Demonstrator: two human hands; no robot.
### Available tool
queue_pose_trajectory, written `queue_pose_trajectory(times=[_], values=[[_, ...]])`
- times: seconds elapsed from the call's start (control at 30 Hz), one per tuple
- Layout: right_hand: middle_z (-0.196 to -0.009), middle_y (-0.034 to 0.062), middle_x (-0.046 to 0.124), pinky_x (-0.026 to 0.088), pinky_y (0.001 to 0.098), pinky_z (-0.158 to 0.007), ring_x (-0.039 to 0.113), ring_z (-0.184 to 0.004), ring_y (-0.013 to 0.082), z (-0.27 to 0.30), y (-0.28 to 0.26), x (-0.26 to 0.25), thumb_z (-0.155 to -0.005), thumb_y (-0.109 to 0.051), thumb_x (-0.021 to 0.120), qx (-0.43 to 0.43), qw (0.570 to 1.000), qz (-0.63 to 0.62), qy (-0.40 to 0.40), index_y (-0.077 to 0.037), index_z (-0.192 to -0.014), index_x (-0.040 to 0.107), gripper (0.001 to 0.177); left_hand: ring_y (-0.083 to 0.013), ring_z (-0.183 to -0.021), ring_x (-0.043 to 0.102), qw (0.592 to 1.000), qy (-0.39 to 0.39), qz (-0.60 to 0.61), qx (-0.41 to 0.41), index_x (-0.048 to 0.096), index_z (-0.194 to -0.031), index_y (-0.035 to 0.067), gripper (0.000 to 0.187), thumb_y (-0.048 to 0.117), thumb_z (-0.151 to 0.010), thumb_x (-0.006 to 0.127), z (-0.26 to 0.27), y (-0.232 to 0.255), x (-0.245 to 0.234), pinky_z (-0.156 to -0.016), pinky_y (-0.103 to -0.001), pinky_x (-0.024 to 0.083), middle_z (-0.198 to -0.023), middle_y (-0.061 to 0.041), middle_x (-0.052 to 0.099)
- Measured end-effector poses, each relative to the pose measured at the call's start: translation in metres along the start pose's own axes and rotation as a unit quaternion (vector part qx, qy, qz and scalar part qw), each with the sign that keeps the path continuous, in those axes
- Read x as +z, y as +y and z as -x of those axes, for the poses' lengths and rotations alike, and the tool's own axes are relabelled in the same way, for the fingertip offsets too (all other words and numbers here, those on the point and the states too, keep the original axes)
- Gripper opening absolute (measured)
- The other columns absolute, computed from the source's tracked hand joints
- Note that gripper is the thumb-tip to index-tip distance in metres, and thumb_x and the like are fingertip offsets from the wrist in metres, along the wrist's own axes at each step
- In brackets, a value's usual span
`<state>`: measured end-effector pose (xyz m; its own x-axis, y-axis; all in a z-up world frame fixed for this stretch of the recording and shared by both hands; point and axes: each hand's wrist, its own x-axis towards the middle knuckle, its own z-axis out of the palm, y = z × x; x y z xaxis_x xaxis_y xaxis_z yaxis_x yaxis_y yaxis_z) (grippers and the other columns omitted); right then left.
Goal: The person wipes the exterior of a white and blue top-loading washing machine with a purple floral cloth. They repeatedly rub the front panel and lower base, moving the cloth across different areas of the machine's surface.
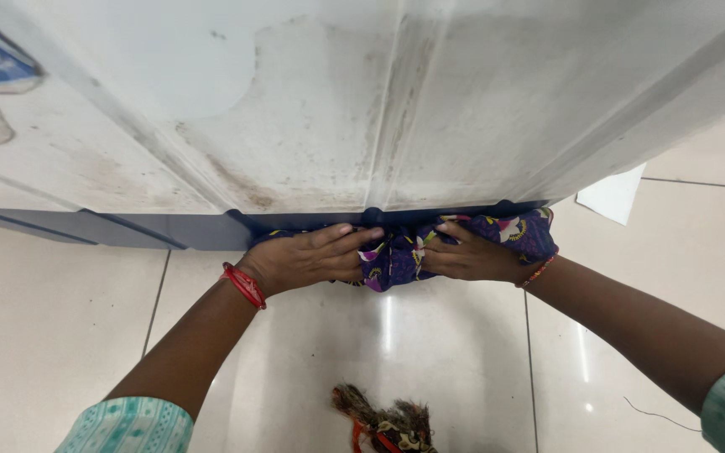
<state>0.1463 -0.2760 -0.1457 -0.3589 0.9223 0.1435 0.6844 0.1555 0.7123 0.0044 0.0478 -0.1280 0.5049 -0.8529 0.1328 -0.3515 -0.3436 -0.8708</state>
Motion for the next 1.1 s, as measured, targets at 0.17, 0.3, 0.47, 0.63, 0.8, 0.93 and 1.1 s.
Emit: queue_pose_trajectory(times=[0.17,0.3,0.47,0.63,0.8,0.93,1.1], values=[[-0.118,-0.0057,0.057,0.023,0.0470,-0.123,0.048,-0.131,0.0095,0.011,-0.031,0.035,-0.092,-0.020,0.061,-0.059,0.996,-0.013,-0.072,-0.025,-0.099,0.063,0.009,-0.0211,-0.157,0.013,0.999,0.021,0.006,-0.029,0.011,-0.166,0.032,0.072,0.048,-0.104,0.044,0.001,0.039,0.022,-0.128,-0.051,0.003,-0.171,0.009,0.016],[-0.123,-0.0039,0.057,0.021,0.0465,-0.124,0.046,-0.134,0.0145,0.015,-0.044,0.044,-0.092,-0.022,0.061,-0.046,0.993,-0.055,-0.097,-0.021,-0.104,0.065,0.013,-0.0166,-0.157,0.010,0.998,0.001,0.016,-0.068,0.009,-0.166,0.035,0.071,0.046,-0.105,0.043,0.000,0.079,0.040,-0.128,-0.048,-0.001,-0.171,0.010,0.013],[-0.126,-0.0041,0.058,0.025,0.0453,-0.123,0.046,-0.136,0.0157,0.004,-0.037,0.029,-0.090,-0.021,0.062,-0.074,0.989,-0.053,-0.118,-0.019,-0.106,0.067,0.017,-0.0114,-0.157,0.007,0.987,-0.038,0.067,-0.144,0.014,-0.162,0.040,0.066,0.033,-0.104,0.044,-0.002,0.120,0.044,-0.127,-0.046,-0.007,-0.169,0.015,0.020],[-0.120,0.0001,0.062,0.030,0.0435,-0.120,0.052,-0.128,0.0204,-0.023,-0.018,-0.001,-0.087,-0.019,0.064,-0.077,0.990,-0.078,-0.092,-0.015,-0.107,0.071,0.022,-0.0144,-0.160,0.008,0.977,-0.071,0.141,-0.144,0.039,-0.153,0.031,0.047,0.026,-0.108,0.051,-0.001,0.125,0.033,-0.130,-0.047,-0.007,-0.157,0.012,0.040],[-0.119,-0.0017,0.062,0.033,0.0409,-0.120,0.054,-0.127,0.0195,-0.068,-0.005,-0.026,-0.086,-0.019,0.065,-0.079,0.992,-0.081,-0.053,-0.016,-0.104,0.071,0.019,-0.0129,-0.154,0.008,0.981,-0.127,0.102,-0.107,0.033,-0.151,0.037,0.061,0.026,-0.094,0.054,0.016,0.089,0.001,-0.126,-0.045,-0.005,-0.159,0.018,0.033],[-0.120,-0.0013,0.062,0.032,0.0427,-0.121,0.055,-0.126,0.0195,-0.112,-0.001,-0.035,-0.088,-0.020,0.065,-0.084,0.994,-0.068,-0.014,-0.016,-0.103,0.072,0.017,-0.0112,-0.154,0.007,0.971,-0.151,0.128,-0.136,0.032,-0.151,0.041,0.064,0.030,-0.092,0.054,0.049,0.069,-0.019,-0.127,-0.044,-0.003,-0.161,0.020,0.030],[-0.117,-0.0010,0.061,0.030,0.0433,-0.124,0.055,-0.126,0.0196,-0.178,-0.007,-0.025,-0.085,-0.016,0.063,-0.072,0.994,-0.053,0.056,-0.013,-0.105,0.074,0.023,-0.0119,-0.157,0.016,0.960,-0.153,0.141,-0.188,0.054,-0.137,0.034,0.039,0.034,-0.098,0.053,0.112,0.064,-0.024,-0.130,-0.048,0.002,-0.152,0.016,0.047]])
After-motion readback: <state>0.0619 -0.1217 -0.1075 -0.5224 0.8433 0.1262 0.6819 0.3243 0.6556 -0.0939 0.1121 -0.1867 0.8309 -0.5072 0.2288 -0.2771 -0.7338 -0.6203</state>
